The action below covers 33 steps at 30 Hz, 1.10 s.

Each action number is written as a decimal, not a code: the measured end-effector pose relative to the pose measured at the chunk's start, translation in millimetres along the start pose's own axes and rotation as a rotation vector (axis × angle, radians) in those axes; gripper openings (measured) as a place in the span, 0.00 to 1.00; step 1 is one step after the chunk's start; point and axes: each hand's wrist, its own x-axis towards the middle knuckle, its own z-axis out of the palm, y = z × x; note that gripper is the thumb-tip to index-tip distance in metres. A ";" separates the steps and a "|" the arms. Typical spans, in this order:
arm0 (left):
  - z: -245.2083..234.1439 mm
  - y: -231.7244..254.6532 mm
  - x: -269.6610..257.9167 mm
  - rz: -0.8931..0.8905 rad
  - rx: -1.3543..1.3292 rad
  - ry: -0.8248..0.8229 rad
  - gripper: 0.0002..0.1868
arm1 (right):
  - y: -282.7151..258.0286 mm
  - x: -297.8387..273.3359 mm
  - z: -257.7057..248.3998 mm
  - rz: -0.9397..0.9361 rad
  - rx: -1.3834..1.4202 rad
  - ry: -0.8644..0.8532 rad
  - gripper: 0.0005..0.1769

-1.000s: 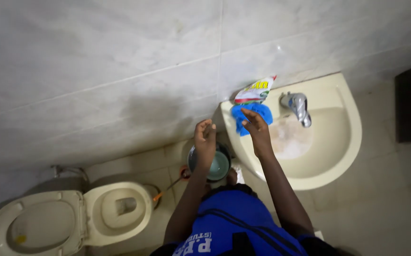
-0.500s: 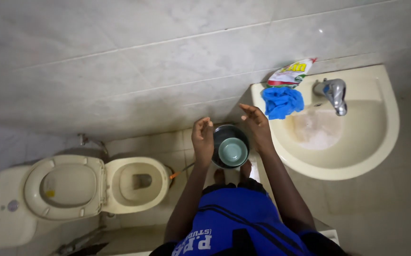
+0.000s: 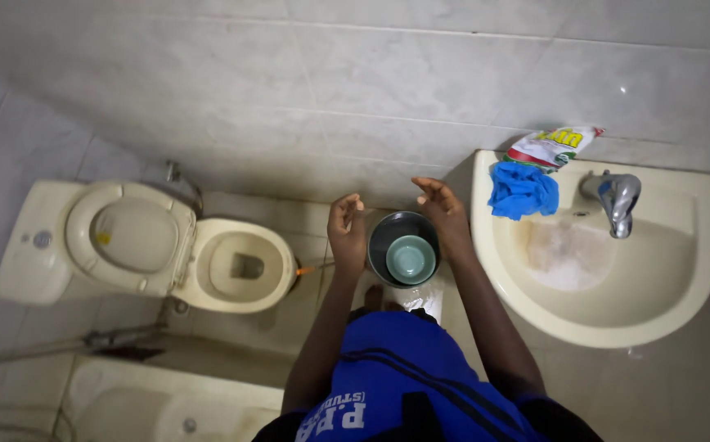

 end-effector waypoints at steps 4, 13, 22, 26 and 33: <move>-10.1 -7.5 -12.5 0.006 0.076 0.111 0.13 | -5.0 -3.5 5.9 0.017 -0.020 -0.075 0.21; -61.4 4.1 -58.5 -0.007 0.179 0.336 0.14 | 18.8 -9.7 35.2 0.067 0.046 -0.266 0.20; -133.1 3.8 -83.6 0.007 0.152 0.491 0.15 | 59.1 -16.7 99.6 0.089 0.089 -0.397 0.18; -160.6 9.9 -94.4 0.015 0.105 0.551 0.14 | 63.8 -31.2 130.8 0.115 0.083 -0.478 0.17; -191.6 6.7 -85.6 0.038 0.142 0.583 0.12 | 72.8 -36.7 172.7 0.152 0.035 -0.531 0.18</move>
